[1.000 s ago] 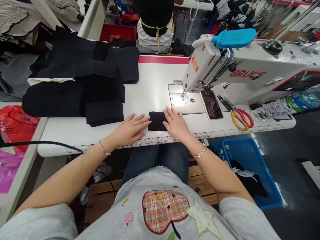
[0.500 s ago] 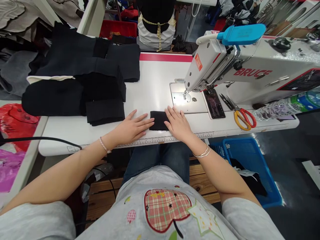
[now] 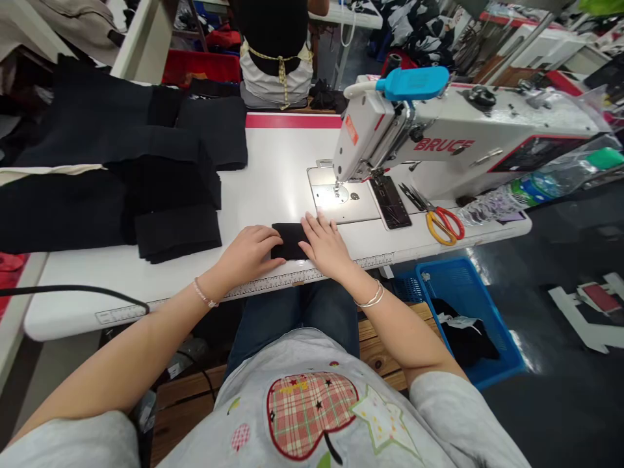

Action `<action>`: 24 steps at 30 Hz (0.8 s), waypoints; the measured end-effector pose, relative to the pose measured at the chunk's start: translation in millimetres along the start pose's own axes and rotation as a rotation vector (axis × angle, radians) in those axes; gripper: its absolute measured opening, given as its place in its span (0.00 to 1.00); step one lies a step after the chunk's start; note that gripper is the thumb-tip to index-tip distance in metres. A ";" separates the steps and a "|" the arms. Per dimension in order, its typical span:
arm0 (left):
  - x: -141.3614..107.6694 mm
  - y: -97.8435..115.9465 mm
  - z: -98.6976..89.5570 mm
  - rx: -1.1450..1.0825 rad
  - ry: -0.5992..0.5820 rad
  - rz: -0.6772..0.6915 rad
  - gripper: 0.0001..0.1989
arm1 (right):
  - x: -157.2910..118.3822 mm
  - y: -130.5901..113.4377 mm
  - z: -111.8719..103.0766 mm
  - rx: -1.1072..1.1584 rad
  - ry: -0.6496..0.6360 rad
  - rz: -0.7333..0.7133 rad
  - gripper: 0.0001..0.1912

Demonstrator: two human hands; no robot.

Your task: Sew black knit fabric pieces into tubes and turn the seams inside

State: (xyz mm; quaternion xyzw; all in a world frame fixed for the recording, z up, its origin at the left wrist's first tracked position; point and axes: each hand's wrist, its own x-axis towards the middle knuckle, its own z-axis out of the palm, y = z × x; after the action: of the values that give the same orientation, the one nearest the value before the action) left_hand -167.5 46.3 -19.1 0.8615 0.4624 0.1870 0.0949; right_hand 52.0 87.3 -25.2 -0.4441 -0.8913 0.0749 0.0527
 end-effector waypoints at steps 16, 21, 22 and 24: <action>-4.1 2.8 -6.1 0.252 -0.115 0.216 0.19 | -2.6 3.0 6.0 0.019 0.043 -0.001 0.30; -6.1 -6.1 -9.8 0.388 -0.163 0.369 0.23 | -3.8 3.6 4.8 0.033 0.046 -0.004 0.30; -5.9 -4.8 -10.0 0.423 -0.161 0.391 0.23 | -4.0 3.7 4.7 0.032 0.045 -0.007 0.30; -4.5 2.9 -10.0 0.492 -0.157 0.408 0.23 | -4.2 3.9 4.8 0.029 0.043 -0.012 0.31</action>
State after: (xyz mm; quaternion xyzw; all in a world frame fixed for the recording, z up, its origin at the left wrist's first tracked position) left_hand -171.6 40.8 -10.1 0.9453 0.3027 0.0178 -0.1203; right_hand 56.8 85.8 -30.8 -0.4396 -0.8913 0.0779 0.0787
